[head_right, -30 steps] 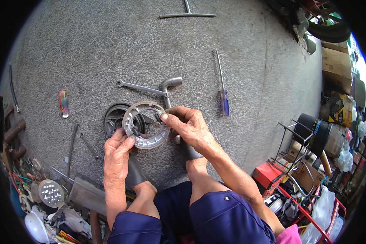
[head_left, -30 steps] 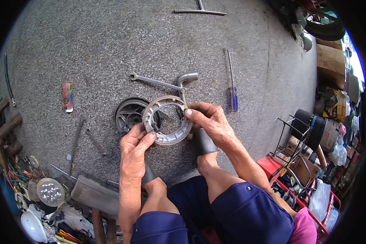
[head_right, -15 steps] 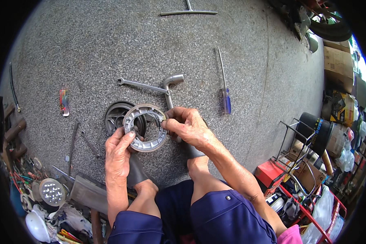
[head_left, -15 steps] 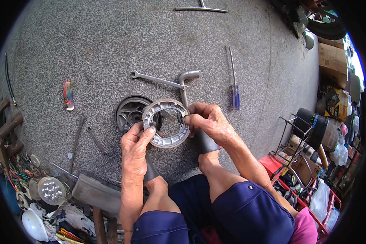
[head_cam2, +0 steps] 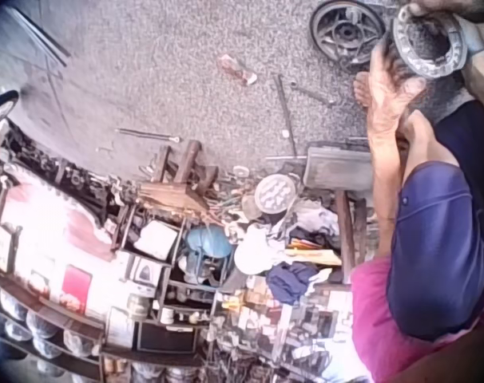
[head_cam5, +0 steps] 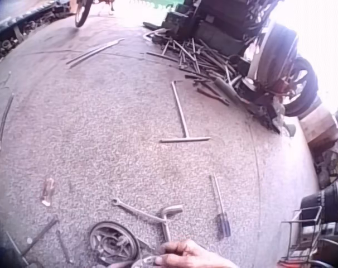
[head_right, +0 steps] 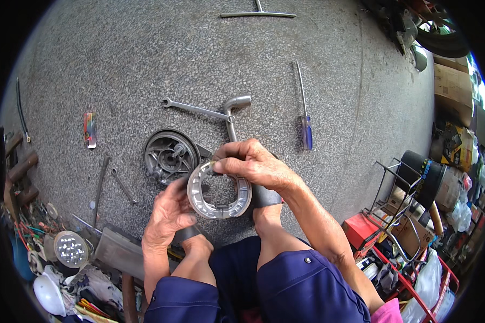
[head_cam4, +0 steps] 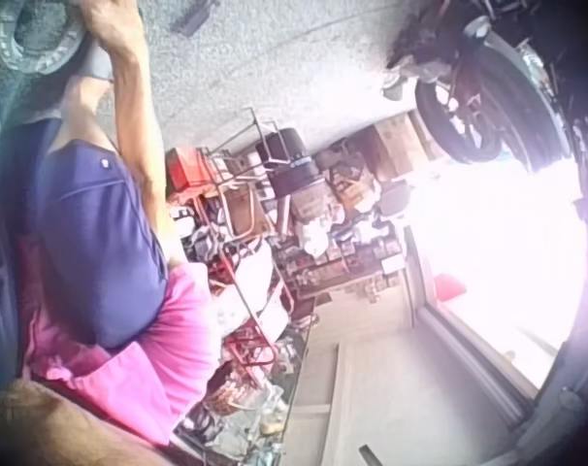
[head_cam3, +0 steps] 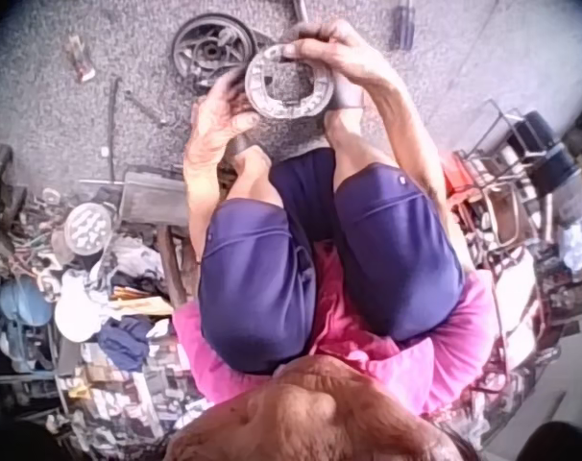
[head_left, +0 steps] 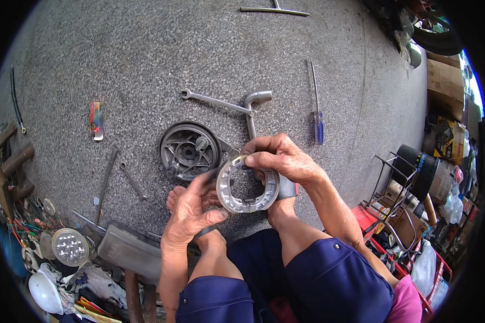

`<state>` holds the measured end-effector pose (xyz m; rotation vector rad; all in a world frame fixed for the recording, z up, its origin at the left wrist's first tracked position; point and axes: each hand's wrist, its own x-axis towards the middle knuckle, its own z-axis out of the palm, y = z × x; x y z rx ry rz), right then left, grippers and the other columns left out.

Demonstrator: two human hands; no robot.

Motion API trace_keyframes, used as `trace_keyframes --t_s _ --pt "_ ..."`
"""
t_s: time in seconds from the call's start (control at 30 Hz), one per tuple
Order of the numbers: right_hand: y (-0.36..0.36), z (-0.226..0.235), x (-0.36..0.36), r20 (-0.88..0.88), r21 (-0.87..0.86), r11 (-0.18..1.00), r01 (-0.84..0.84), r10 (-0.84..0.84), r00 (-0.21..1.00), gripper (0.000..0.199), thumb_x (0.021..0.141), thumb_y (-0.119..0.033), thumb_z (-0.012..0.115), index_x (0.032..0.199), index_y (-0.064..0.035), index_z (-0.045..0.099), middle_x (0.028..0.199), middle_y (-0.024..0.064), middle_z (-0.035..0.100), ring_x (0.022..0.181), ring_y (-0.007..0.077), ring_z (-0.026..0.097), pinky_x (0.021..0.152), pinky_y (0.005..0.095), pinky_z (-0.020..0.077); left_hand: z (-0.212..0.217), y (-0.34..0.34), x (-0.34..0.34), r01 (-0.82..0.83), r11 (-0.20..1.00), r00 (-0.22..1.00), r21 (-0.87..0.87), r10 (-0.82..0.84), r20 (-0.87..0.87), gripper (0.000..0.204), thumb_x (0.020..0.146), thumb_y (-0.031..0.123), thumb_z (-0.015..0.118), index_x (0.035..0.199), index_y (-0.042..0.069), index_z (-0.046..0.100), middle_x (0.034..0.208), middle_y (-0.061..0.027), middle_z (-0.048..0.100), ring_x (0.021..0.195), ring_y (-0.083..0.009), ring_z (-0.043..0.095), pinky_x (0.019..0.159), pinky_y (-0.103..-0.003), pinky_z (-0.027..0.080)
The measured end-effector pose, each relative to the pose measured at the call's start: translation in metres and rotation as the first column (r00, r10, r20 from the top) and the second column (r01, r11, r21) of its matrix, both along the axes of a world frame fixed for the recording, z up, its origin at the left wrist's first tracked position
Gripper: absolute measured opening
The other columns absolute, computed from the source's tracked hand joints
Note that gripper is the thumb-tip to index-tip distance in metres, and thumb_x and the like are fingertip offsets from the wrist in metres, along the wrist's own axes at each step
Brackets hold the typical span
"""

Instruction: The person assembles a circular mechanical component, likely a clutch or brake assembly, using a screwdriver and wrench. They insert a metal bracket into the housing, secure it with a bolt, and then fit a circular ring into the assembly.

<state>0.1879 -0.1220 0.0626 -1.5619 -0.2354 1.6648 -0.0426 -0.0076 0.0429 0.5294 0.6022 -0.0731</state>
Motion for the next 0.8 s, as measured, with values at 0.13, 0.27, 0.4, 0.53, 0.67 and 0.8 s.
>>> trace_keyframes --t_s 0.13,0.27,0.4,0.53,0.67,0.8 --pt "0.004 -0.007 -0.014 -0.004 -0.079 0.982 -0.174 0.174 0.985 0.026 0.093 -0.028 0.069 0.099 -0.0036 0.073 0.071 0.0001 0.064 0.061 0.0061 0.057 0.054 0.0218 0.0435 -0.003 0.005 0.011 0.107 0.983 0.987 0.151 -0.088 -0.131 0.064 0.090 0.014 0.075 0.142 -0.005 0.043 0.120 -0.0148 0.064 0.107 -0.0206 0.064 0.093 -0.032 0.052" --pt "0.003 -0.014 -0.018 -0.236 -0.168 0.950 0.263 -0.298 0.925 0.045 0.098 -0.040 0.065 0.113 0.0023 0.066 0.075 0.0046 0.068 0.060 0.0092 0.063 0.050 0.0219 0.0504 -0.003 -0.002 0.012 0.012 0.983 0.970 0.184 0.033 -0.239 0.043 0.098 0.013 0.063 0.135 -0.004 0.049 0.108 -0.0138 0.069 0.096 -0.0203 0.070 0.087 -0.035 0.059" --pt "0.005 -0.015 -0.017 -0.116 -0.153 0.947 0.282 -0.301 0.947 0.048 0.096 -0.038 0.067 0.124 0.0011 0.065 0.087 0.0023 0.071 0.075 0.0076 0.063 0.065 0.0233 0.0497 -0.009 -0.011 0.003 -0.173 0.985 0.947 0.004 0.168 -0.275 0.038 0.100 0.013 0.059 0.133 -0.001 0.047 0.115 -0.0162 0.067 0.103 -0.0240 0.070 0.088 -0.042 0.062" --pt "-0.003 -0.024 -0.022 0.008 -0.148 0.980 0.131 -0.131 0.991 0.052 0.092 -0.035 0.071 0.128 0.0017 0.064 0.090 0.0016 0.071 0.073 0.0053 0.055 0.060 0.0219 0.0396 -0.007 -0.028 -0.006 -0.225 0.968 0.938 -0.112 0.184 -0.293 0.037 0.101 0.010 0.056 0.135 0.003 0.043 0.126 -0.0143 0.061 0.114 -0.0258 0.065 0.094 -0.046 0.058" --pt "-0.009 -0.023 -0.021 0.008 -0.180 0.981 0.071 -0.071 0.997 0.051 0.093 -0.033 0.070 0.130 0.0001 0.063 0.093 0.0036 0.072 0.080 0.0070 0.059 0.068 0.0232 0.0452 -0.010 -0.031 -0.011 -0.100 0.992 0.950 -0.076 0.073 -0.304 0.039 0.101 0.013 0.058 0.135 0.004 0.043 0.127 -0.0134 0.060 0.114 -0.0264 0.065 0.094 -0.047 0.057" --pt "-0.004 -0.018 -0.020 -0.012 -0.191 0.981 0.045 -0.048 0.999 0.049 0.094 -0.032 0.069 0.130 0.0004 0.063 0.097 0.0070 0.073 0.093 0.0129 0.065 0.084 0.0280 0.0508 0.002 -0.031 -0.004 -0.170 0.983 0.932 -0.065 0.139 -0.335 0.043 0.102 0.031 0.058 0.133 0.003 0.045 0.119 -0.0130 0.064 0.107 -0.0230 0.068 0.091 -0.039 0.058"
